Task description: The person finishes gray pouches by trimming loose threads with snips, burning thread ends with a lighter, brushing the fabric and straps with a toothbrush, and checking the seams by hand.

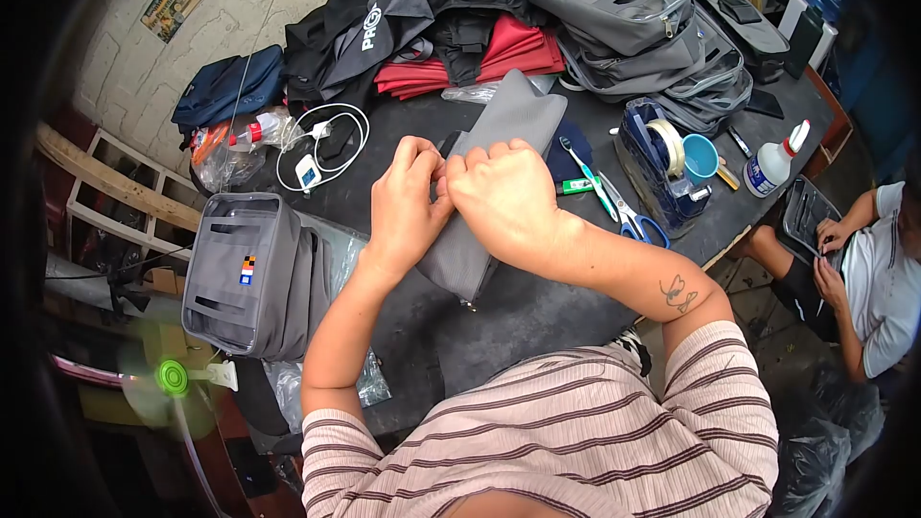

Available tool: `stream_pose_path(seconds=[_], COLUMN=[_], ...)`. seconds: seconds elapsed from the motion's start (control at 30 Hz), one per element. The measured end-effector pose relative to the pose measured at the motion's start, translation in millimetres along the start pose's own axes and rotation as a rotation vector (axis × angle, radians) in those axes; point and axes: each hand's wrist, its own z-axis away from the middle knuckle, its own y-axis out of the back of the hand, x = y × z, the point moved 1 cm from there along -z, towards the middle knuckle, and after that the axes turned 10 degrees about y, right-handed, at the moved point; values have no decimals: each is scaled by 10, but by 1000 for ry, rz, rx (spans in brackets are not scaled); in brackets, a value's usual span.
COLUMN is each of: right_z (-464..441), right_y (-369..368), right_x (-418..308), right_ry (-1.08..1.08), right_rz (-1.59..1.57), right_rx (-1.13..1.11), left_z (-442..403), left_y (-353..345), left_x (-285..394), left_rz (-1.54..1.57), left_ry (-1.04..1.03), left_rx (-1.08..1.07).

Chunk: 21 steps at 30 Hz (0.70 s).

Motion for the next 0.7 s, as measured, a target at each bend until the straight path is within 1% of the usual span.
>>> stream_pose_path(seconds=[0.2,0.23,0.27,0.3,0.33,0.37,0.43,0.47,0.5,0.53,0.57,0.6,0.63,0.67,0.7], right_z=[18,26,35,42,37,77,228,312,403,469,492,514,458,433,379], right_y=[28,18,1,-14,24,61,85,42,-46,-198,-384,-559,-640,-658,-636], right_x=[1,26,78,153,250,386,636,737,830,923,950,966,930,912,879], right_ry=[-1,-11,-34,-57,-163,-232,-529,-646,-759,-776,-805,-826,-709,-734,-755], right_rz=[-23,-45,-107,-169,-141,-183,-131,-223,-316,-546,-762,-980,-1148,-1326,-1504], right_rx=[-35,-27,49,125,178,311,252,196,134,116,191,265,396,387,377], left_z=[27,33,40,56,81,124,319,440,546,614,661,661,643,619,547], left_y=[-13,-8,-3,-14,45,92,56,25,-33,-104,-157,-151,-155,-140,-39], left_x=[28,19,3,-46,-57,-88,-280,-331,-322,-299,-241,-110,-3,109,278], left_rz=[-39,14,68,118,251,380,622,584,571,545,634,641,656,670,625], left_ry=[-14,19,51,86,158,226,522,545,510,507,565,573,550,528,561], left_rx=[32,32,32,111,152,213,124,18,-34,-105,-166,-181,-159,-139,-155])
